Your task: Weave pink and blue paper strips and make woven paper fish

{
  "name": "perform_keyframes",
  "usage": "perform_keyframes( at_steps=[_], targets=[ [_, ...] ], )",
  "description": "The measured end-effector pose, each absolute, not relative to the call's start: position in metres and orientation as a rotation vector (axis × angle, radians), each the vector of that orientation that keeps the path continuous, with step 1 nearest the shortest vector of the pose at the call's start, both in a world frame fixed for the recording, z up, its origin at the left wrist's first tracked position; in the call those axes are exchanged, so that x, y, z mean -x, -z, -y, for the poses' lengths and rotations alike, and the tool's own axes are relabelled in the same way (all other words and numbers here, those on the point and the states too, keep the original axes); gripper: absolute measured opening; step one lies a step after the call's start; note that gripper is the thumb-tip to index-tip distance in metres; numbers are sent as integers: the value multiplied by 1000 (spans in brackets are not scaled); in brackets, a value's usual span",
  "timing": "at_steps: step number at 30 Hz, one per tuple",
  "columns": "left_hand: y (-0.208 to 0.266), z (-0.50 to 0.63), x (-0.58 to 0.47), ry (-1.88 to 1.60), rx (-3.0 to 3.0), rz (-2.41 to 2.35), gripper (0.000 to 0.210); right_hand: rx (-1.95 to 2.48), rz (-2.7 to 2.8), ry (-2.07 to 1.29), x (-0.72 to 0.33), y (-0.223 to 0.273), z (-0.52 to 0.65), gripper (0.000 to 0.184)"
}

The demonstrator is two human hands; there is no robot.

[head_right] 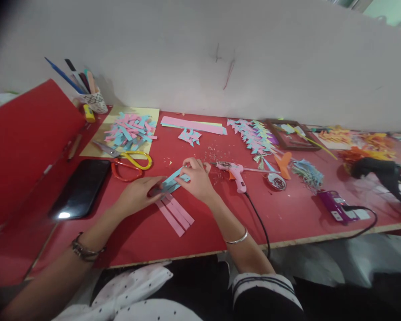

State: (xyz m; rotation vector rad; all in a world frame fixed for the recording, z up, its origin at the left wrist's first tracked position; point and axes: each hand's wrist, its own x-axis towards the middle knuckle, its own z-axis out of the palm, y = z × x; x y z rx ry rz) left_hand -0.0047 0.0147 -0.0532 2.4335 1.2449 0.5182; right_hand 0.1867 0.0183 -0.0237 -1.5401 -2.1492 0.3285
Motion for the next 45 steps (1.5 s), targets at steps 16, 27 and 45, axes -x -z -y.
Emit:
perform_keyframes(
  at_steps=[16,27,45],
  targets=[
    [46,-4,2,-610,-2291,-1341,44,1477,1950,-335,-203,1,7,19],
    [51,11,9,-677,-2048,-1520,38,2710,1653,11,-276,22,16,25],
    [51,7,17,-691,-1840,-1409,34,1936,1917,-124,-226,59,15,48]
  ],
)
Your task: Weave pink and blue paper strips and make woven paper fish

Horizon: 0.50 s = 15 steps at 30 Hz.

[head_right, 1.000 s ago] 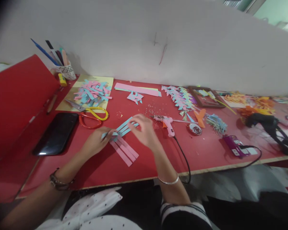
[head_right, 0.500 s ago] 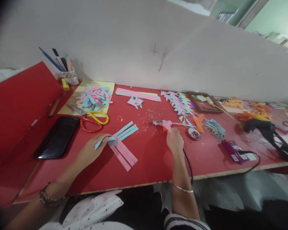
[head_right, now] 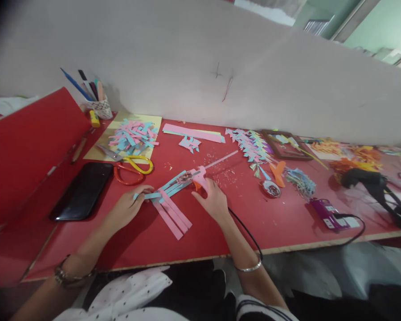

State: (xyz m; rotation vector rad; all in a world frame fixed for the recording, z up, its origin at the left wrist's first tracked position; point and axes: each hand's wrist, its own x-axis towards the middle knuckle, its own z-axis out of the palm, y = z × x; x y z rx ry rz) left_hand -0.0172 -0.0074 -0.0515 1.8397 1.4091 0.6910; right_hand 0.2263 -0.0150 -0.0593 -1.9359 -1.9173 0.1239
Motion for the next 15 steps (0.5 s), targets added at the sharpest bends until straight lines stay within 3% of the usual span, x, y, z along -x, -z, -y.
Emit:
perform_keyframes(
  at_steps=[15],
  targets=[
    [52,8,18,-716,-1916,-1386,34,1868,2088,-135,-214,57,18,44]
  ],
)
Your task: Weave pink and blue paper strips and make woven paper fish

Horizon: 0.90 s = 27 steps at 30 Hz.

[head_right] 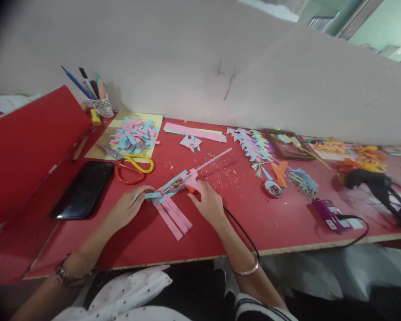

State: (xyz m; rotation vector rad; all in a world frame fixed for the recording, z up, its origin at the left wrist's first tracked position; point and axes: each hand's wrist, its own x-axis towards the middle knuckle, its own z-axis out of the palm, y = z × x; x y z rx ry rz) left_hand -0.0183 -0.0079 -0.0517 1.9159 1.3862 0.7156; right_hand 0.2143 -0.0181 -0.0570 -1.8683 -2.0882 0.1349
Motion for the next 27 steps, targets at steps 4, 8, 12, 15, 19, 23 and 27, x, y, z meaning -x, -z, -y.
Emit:
perform_keyframes(
  at_steps=[4,8,12,15,19,23,27],
  targets=[
    [51,9,18,-710,-1914,-1385,34,1874,2120,-129,-216,57,18,42],
    [51,9,18,-712,-1900,-1393,34,1863,2126,-111,-215,58,18,39],
    [50,8,18,-708,-1897,-1397,33,1914,2140,-127,-214,57,17,38],
    [50,9,18,-715,-1900,-1394,33,1941,2139,-133,-215,57,17,37],
    [51,9,18,-719,-1900,-1391,32,1935,2119,-117,-218,59,17,36],
    [51,9,19,-701,-1887,-1400,31,1899,2083,-80,-223,63,16,36],
    [51,8,19,-707,-1894,-1400,31,1899,2054,-71,-227,64,15,35]
  ],
)
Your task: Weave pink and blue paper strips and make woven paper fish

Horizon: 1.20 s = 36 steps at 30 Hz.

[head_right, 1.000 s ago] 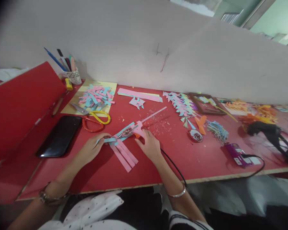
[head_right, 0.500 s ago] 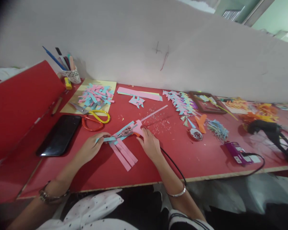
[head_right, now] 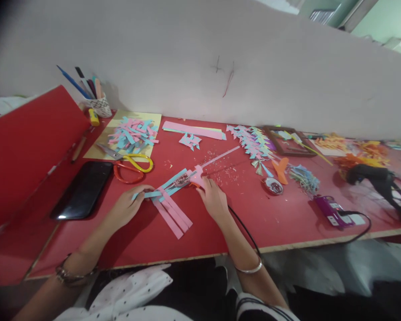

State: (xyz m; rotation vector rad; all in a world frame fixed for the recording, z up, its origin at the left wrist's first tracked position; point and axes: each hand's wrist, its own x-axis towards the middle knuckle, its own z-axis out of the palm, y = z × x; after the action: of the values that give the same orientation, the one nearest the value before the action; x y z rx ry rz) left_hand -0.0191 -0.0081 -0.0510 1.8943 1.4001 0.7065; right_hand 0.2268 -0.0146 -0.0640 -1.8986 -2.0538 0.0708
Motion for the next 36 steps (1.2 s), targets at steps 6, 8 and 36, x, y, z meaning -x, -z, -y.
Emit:
perform_keyframes(
  at_steps=[6,8,36],
  targets=[
    [51,8,19,-701,-1894,-1389,32,1967,2038,-82,-231,58,13,33],
    [51,8,19,-694,-1896,-1391,32,1969,2024,-70,-234,56,13,33],
    [53,7,19,-709,-1896,-1379,33,2052,1884,2,-255,58,5,34]
  ],
)
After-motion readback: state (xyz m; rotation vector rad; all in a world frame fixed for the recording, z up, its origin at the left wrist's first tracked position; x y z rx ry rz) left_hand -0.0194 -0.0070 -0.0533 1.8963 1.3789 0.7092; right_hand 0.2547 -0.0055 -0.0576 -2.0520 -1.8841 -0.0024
